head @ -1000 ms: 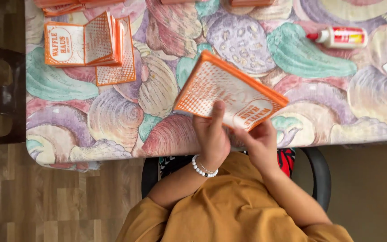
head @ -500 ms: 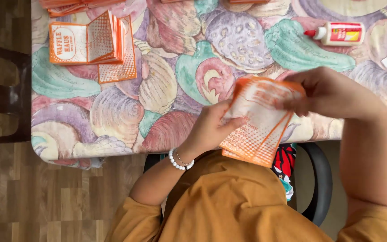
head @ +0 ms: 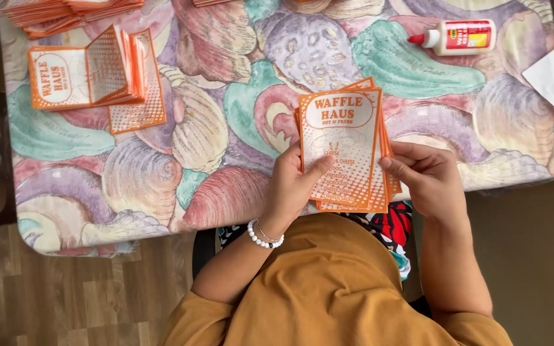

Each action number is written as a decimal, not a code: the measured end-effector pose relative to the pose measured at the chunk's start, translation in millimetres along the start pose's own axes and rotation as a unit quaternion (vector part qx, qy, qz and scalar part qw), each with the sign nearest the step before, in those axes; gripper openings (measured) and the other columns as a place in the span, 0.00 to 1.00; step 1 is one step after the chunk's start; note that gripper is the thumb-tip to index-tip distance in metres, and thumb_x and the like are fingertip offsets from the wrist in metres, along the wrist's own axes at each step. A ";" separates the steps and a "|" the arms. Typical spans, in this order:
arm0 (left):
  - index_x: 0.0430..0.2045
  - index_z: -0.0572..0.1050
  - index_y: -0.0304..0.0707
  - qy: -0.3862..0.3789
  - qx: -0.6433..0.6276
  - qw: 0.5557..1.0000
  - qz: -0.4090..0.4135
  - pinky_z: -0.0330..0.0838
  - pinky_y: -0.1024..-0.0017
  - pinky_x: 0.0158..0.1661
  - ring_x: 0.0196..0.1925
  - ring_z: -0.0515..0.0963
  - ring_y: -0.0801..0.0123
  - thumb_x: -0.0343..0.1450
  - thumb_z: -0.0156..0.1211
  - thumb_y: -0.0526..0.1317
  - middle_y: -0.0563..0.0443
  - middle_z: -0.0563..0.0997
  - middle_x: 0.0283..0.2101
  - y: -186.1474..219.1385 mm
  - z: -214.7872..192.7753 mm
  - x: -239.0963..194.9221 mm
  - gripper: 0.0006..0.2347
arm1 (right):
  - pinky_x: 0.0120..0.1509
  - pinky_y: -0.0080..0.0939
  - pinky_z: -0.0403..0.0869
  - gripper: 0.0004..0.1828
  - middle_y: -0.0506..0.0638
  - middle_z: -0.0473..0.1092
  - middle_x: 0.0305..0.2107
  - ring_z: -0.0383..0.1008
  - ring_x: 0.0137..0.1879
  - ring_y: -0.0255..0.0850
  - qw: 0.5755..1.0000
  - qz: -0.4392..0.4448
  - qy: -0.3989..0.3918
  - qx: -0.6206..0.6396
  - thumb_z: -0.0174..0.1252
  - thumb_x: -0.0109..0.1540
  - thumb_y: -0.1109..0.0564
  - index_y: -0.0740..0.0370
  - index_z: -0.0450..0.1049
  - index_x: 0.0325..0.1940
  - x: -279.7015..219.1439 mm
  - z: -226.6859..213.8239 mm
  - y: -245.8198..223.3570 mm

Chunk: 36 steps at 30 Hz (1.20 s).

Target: Applying glue to the edges of paper bags and folding them to seal them.

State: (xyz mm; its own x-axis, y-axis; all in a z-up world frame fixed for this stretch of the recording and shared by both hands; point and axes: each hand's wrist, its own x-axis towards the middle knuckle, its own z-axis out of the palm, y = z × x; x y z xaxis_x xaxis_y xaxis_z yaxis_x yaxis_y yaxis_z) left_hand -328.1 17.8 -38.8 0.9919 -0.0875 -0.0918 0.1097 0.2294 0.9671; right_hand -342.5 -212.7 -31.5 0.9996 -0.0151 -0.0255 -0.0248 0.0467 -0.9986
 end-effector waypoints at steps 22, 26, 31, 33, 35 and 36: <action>0.41 0.80 0.30 -0.007 -0.083 0.996 0.010 0.76 0.65 0.50 0.45 0.81 0.71 0.68 0.71 0.32 0.42 0.86 0.39 -2.3 14.2 1.0 0.10 | 0.45 0.38 0.79 0.10 0.55 0.74 0.21 0.76 0.34 0.35 0.979 -0.037 0.185 -0.076 0.73 0.59 0.67 0.73 0.79 0.40 -24.9 -6.2 -18.0; 0.43 0.80 0.32 -0.022 -0.105 0.994 0.004 0.76 0.65 0.56 0.51 0.81 0.69 0.69 0.70 0.32 0.45 0.85 0.45 -12.6 6.8 3.5 0.10 | 0.50 0.33 0.78 0.11 0.53 0.75 0.30 0.76 0.41 0.33 0.972 -0.062 0.221 -0.055 0.70 0.63 0.61 0.70 0.79 0.46 -25.6 -28.1 -2.8; 0.45 0.78 0.34 -0.057 -0.140 0.989 -0.009 0.76 0.66 0.60 0.56 0.81 0.64 0.70 0.68 0.34 0.46 0.84 0.50 -3.7 -0.1 0.4 0.11 | 0.46 0.24 0.69 0.17 0.40 0.71 0.31 0.67 0.38 0.23 0.960 -0.067 0.245 -0.114 0.65 0.69 0.58 0.62 0.77 0.62 -18.2 -36.6 -17.3; 0.48 0.78 0.33 -0.062 -0.182 0.981 0.002 0.74 0.63 0.63 0.58 0.80 0.62 0.71 0.67 0.33 0.45 0.83 0.52 -1.2 -4.2 0.4 0.12 | 0.40 0.32 0.61 0.20 0.46 0.61 0.25 0.56 0.31 0.30 0.893 -0.177 0.281 -0.304 0.57 0.75 0.67 0.70 0.71 0.72 -7.5 -65.5 -7.5; 0.46 0.78 0.34 -0.046 -0.184 0.982 0.010 0.74 0.64 0.61 0.56 0.81 0.65 0.71 0.67 0.32 0.46 0.83 0.50 -3.4 -6.6 1.1 0.11 | 0.43 0.36 0.66 0.21 0.52 0.66 0.29 0.62 0.33 0.35 0.879 -0.179 0.275 -0.345 0.57 0.75 0.69 0.73 0.68 0.73 1.6 -91.0 1.7; 0.44 0.79 0.36 -0.032 -0.184 0.982 0.018 0.75 0.66 0.60 0.54 0.81 0.67 0.71 0.68 0.32 0.48 0.84 0.48 -3.9 -8.5 2.0 0.09 | 0.46 0.41 0.71 0.22 0.59 0.70 0.33 0.68 0.36 0.41 0.864 -0.180 0.272 -0.384 0.56 0.75 0.70 0.76 0.66 0.74 7.1 -103.1 6.6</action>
State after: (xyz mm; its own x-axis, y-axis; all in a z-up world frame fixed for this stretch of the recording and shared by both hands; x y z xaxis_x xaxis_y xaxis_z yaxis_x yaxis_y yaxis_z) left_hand -326.1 25.0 -44.8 0.9909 -0.1302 -0.0329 0.1016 0.5670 0.8174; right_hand -337.2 -315.5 -43.0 0.7943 -0.3679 0.4835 0.0730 -0.7323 -0.6771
